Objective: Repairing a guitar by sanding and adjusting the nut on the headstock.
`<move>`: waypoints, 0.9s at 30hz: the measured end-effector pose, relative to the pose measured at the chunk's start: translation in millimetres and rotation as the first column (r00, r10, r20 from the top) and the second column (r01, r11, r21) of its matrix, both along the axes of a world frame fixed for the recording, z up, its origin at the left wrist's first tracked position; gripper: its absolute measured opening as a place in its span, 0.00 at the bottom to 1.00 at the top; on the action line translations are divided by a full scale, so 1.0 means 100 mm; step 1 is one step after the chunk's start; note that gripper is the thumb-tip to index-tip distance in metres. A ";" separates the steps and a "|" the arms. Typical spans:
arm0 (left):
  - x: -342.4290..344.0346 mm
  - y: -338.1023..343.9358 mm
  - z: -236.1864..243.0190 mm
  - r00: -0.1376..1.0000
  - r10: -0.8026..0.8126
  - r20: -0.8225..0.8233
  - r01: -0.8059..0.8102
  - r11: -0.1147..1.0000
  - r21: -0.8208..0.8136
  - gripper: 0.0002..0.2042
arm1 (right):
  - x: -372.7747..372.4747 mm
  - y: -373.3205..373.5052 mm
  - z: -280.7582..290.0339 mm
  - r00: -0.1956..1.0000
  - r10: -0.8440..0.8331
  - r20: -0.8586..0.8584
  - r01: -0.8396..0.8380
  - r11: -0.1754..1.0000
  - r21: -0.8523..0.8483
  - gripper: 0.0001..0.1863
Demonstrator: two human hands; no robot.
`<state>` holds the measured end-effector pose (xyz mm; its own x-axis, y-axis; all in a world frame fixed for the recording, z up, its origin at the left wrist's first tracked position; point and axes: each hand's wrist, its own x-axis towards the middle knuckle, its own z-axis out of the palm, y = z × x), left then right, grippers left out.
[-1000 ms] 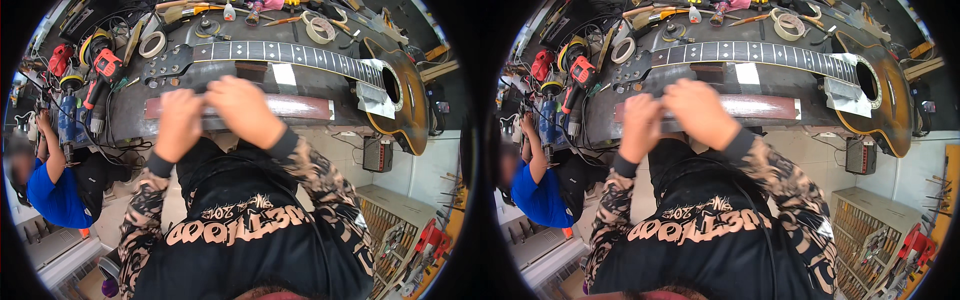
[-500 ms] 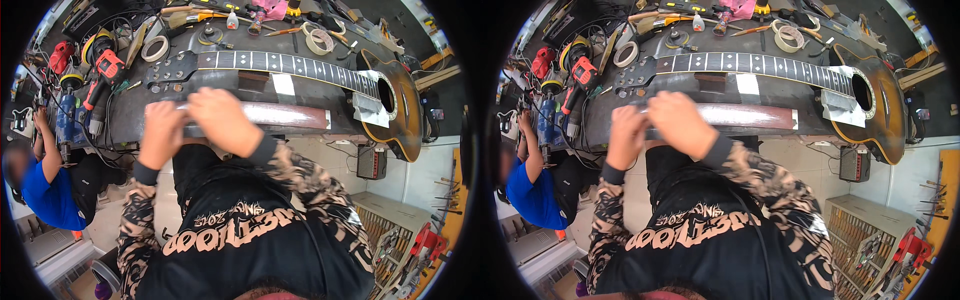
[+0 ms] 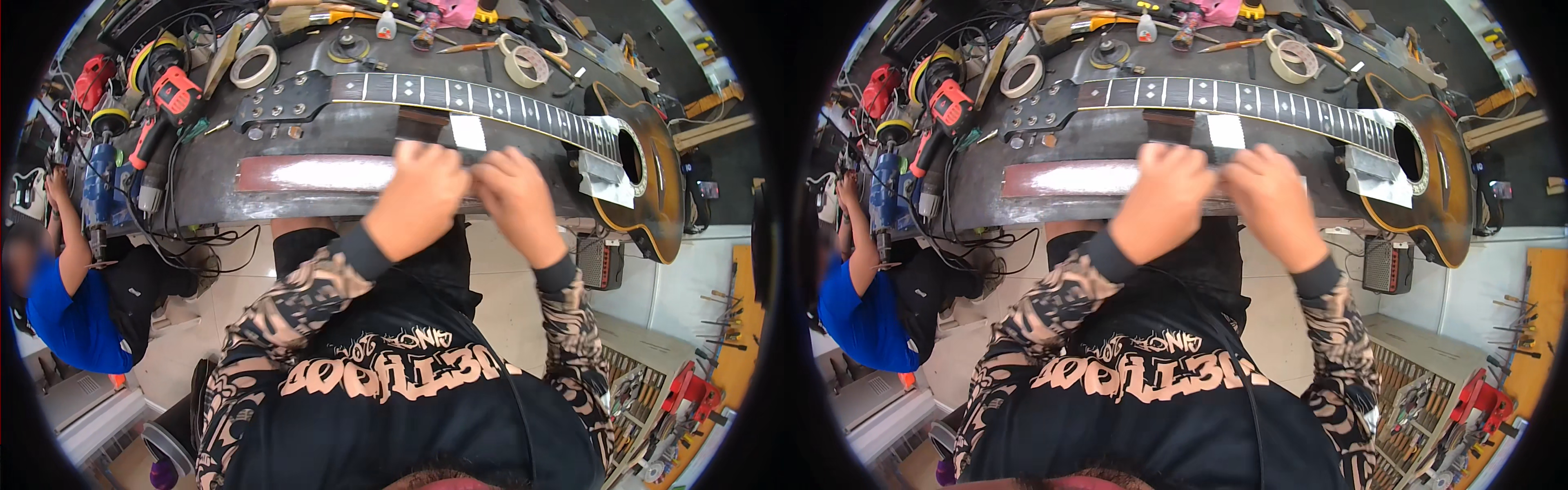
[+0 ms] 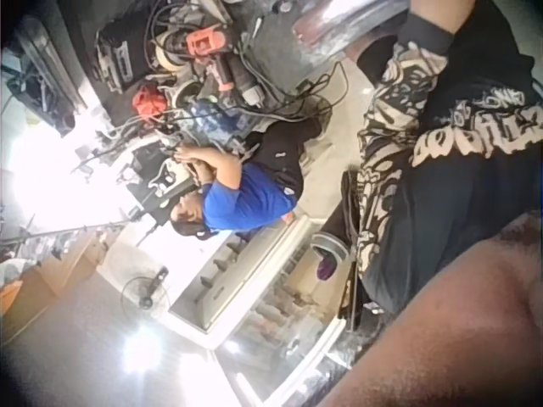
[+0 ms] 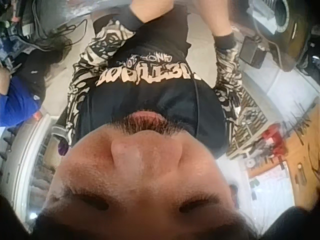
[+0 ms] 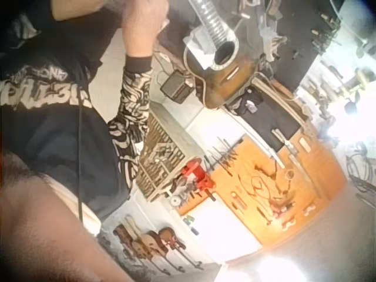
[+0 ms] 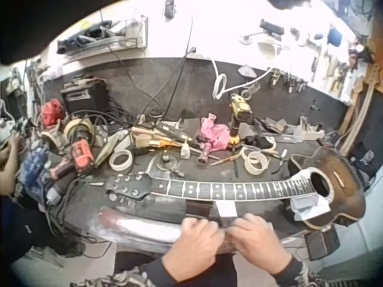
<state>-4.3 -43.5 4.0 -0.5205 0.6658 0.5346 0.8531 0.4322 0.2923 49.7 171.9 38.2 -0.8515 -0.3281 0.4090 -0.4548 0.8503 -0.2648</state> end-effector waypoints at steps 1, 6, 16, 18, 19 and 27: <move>-0.03 -0.32 0.07 0.999 0.048 0.016 -0.047 0.998 -0.051 0.07 | -0.12 -0.27 -0.09 0.999 0.037 -0.019 -0.037 0.999 -0.007 0.06; -0.26 -1.90 0.12 0.955 0.295 0.025 -0.290 0.950 -0.117 0.11 | -0.76 -1.84 -0.40 0.957 0.225 -0.184 -0.251 0.959 -0.130 0.06; 0.01 0.28 -0.02 0.997 -0.073 -0.030 0.073 0.997 -0.021 0.07 | 0.23 0.10 -0.01 0.988 -0.154 0.007 0.154 0.987 -0.044 0.10; 0.03 0.36 -0.06 0.995 -0.096 -0.033 0.095 0.995 -0.018 0.07 | 0.27 0.10 0.04 0.984 -0.171 0.045 0.172 0.985 -0.028 0.09; 0.00 0.24 -0.03 0.995 -0.093 -0.031 0.093 0.996 -0.020 0.07 | 0.22 0.04 0.04 0.986 -0.158 0.044 0.159 0.987 -0.017 0.08; -0.29 -1.91 0.14 0.965 0.262 0.014 -0.257 0.955 -0.145 0.11 | -0.64 -1.83 -0.30 0.971 0.164 -0.174 -0.178 0.982 -0.069 0.07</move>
<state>-33.0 -234.4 18.3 -0.7009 0.5726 0.4253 0.6970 0.6763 0.2383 -14.4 -11.4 8.5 -0.7033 -0.4218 0.5722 -0.6352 0.7342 -0.2396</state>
